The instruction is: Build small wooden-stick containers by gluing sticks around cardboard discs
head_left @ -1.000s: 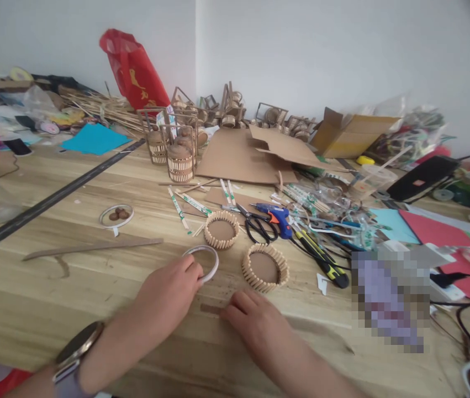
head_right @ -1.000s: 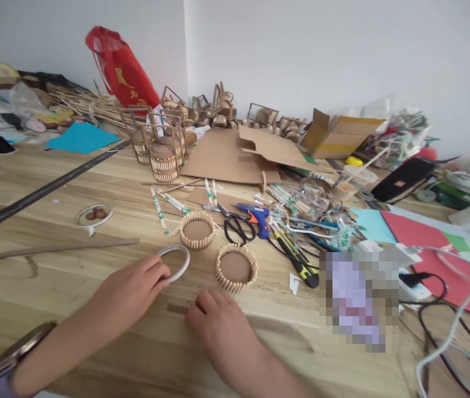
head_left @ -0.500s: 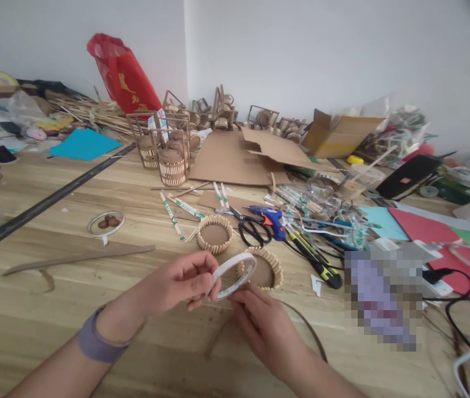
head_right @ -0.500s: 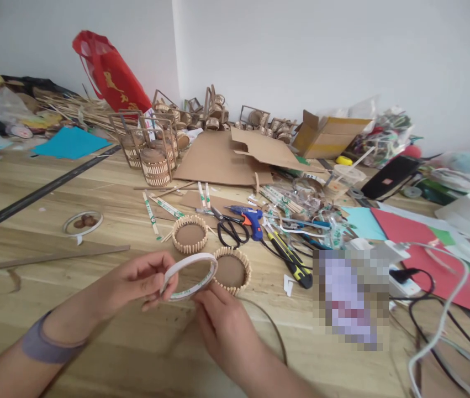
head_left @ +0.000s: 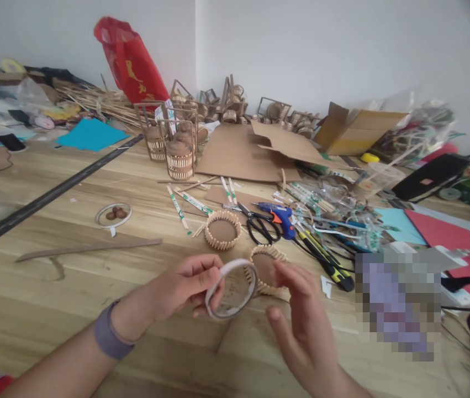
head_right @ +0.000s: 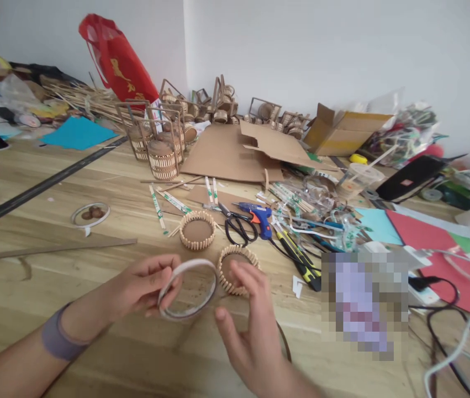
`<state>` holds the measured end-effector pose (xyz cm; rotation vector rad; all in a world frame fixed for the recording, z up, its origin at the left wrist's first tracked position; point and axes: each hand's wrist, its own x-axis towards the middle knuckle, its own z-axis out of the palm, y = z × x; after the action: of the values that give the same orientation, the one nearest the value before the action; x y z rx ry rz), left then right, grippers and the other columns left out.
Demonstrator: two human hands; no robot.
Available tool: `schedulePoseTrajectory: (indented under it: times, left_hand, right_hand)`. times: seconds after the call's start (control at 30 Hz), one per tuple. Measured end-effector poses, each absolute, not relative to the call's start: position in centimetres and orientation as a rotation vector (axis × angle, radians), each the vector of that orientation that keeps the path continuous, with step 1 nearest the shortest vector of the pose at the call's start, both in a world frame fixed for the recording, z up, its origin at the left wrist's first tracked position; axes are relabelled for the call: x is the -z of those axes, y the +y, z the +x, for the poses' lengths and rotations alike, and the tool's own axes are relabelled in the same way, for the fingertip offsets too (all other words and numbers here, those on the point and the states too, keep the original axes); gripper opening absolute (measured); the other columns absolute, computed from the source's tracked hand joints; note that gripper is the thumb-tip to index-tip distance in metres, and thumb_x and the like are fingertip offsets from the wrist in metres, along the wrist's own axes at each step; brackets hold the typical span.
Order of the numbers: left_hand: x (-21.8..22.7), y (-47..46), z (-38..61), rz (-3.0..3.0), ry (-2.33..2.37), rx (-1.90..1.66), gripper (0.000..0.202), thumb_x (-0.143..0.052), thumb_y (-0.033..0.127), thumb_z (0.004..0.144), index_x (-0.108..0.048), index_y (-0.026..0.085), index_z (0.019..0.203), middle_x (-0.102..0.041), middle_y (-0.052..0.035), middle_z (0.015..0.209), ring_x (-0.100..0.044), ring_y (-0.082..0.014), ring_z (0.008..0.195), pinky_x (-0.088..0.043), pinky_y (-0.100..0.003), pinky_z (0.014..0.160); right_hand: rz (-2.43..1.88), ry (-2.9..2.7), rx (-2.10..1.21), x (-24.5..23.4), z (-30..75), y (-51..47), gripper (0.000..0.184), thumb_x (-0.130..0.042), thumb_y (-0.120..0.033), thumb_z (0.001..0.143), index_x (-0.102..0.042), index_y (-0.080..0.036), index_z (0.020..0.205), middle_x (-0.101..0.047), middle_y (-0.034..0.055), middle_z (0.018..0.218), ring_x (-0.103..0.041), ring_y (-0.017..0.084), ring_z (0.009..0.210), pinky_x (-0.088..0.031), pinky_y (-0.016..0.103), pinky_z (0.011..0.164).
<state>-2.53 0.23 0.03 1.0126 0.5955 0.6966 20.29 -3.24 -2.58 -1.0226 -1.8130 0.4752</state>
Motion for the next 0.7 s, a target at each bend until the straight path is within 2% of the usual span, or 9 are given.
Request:
schedulePoseTrajectory:
  times: [0.07,0.1,0.2,0.27,0.3,0.4,0.5,0.6,0.7]
  left_hand:
    - [-0.1,0.0,-2.4,1.073,0.634,-0.564,0.052,-0.068,0.066,0.077,-0.053,0.016,0.077,-0.057,0.0043,0.057,-0.036,-0.0049,0.042,-0.026,-0.017,0.04]
    - [-0.2,-0.1,-2.4,1.107,0.65,-0.509,0.054,-0.069,0.067,0.075,-0.054,0.016,0.077,-0.057,0.0043,0.056,-0.037,-0.0052,0.043,-0.026,-0.017,0.041]
    - [-0.3,-0.3,-2.0,1.196,0.683,-0.453,0.052,-0.073,0.066,0.072,-0.059,0.015,0.076,-0.058,0.0036,0.057,-0.044,-0.0073,0.049,-0.03,-0.019,0.047]
    - [-0.4,-0.4,-2.0,1.239,0.706,-0.501,0.051,-0.071,0.065,0.075,-0.061,0.015,0.074,-0.059,0.0029,0.059,-0.047,-0.0089,0.053,-0.032,-0.02,0.051]
    - [-0.4,-0.4,-2.1,1.263,0.728,-0.54,0.05,-0.068,0.065,0.077,-0.062,0.015,0.075,-0.059,0.0025,0.061,-0.048,-0.0095,0.055,-0.032,-0.021,0.052]
    - [-0.8,-0.4,-2.8,1.397,0.811,-0.664,0.044,-0.069,0.059,0.079,-0.067,0.016,0.086,-0.056,0.0036,0.067,-0.044,-0.01,0.058,-0.031,-0.021,0.052]
    - [-1.1,-0.5,-3.3,1.626,0.856,-0.786,0.028,-0.078,0.04,0.078,-0.071,0.021,0.096,-0.057,0.0044,0.074,-0.048,-0.0113,0.066,-0.037,-0.022,0.061]
    - [-1.3,-0.8,-3.2,1.78,0.894,-0.872,0.011,-0.07,0.026,0.085,-0.072,0.022,0.096,-0.061,0.0031,0.078,-0.056,-0.0124,0.073,-0.042,-0.024,0.07]
    - [-1.3,-1.0,-3.0,1.833,0.924,-0.908,0.008,-0.067,0.023,0.087,-0.072,0.021,0.094,-0.063,0.0023,0.078,-0.059,-0.0124,0.072,-0.043,-0.024,0.068]
  right_hand:
    - [-0.972,-1.914,-0.516,1.9,20.2,-3.6,0.044,-0.05,-0.047,0.097,-0.047,-0.025,0.135,-0.06,0.0101,0.117,-0.058,0.024,0.109,-0.049,0.035,0.092]
    - [-0.954,-1.959,-0.593,1.5,20.0,-3.8,0.041,-0.048,-0.05,0.098,-0.05,-0.025,0.131,-0.064,0.0083,0.11,-0.061,0.022,0.103,-0.05,0.032,0.087]
    - [-0.991,-2.007,-0.894,0.4,19.2,-4.2,0.037,-0.043,-0.053,0.099,-0.065,-0.023,0.097,-0.067,0.0017,0.078,-0.063,0.016,0.071,-0.048,0.024,0.064]
    - [-1.051,-1.965,-1.086,0.0,18.8,-4.4,0.044,-0.043,-0.054,0.099,-0.063,-0.021,0.078,-0.061,-0.0007,0.064,-0.056,0.013,0.059,-0.042,0.022,0.055]
    - [-1.075,-1.918,-1.162,-0.1,18.7,-4.4,0.045,-0.044,-0.054,0.098,-0.062,-0.02,0.074,-0.058,-0.0014,0.061,-0.053,0.012,0.056,-0.04,0.021,0.053]
    - [-1.095,-1.715,-1.31,-0.1,18.9,-4.2,0.045,-0.049,-0.058,0.094,-0.058,-0.019,0.073,-0.052,-0.0031,0.058,-0.047,0.01,0.054,-0.037,0.02,0.051]
    - [-1.067,-1.563,-1.382,0.0,19.3,-3.9,0.044,-0.052,-0.059,0.092,-0.057,-0.019,0.074,-0.052,-0.0026,0.06,-0.047,0.011,0.056,-0.039,0.02,0.053]
    - [-1.038,-1.547,-1.41,0.0,19.5,-3.7,0.042,-0.053,-0.057,0.093,-0.061,-0.019,0.079,-0.056,-0.001,0.063,-0.048,0.011,0.058,-0.04,0.021,0.055]
    - [-1.036,-1.603,-1.41,-0.1,19.4,-3.8,0.039,-0.053,-0.057,0.093,-0.067,-0.02,0.093,-0.06,0.0003,0.065,-0.051,0.012,0.06,-0.042,0.022,0.056]
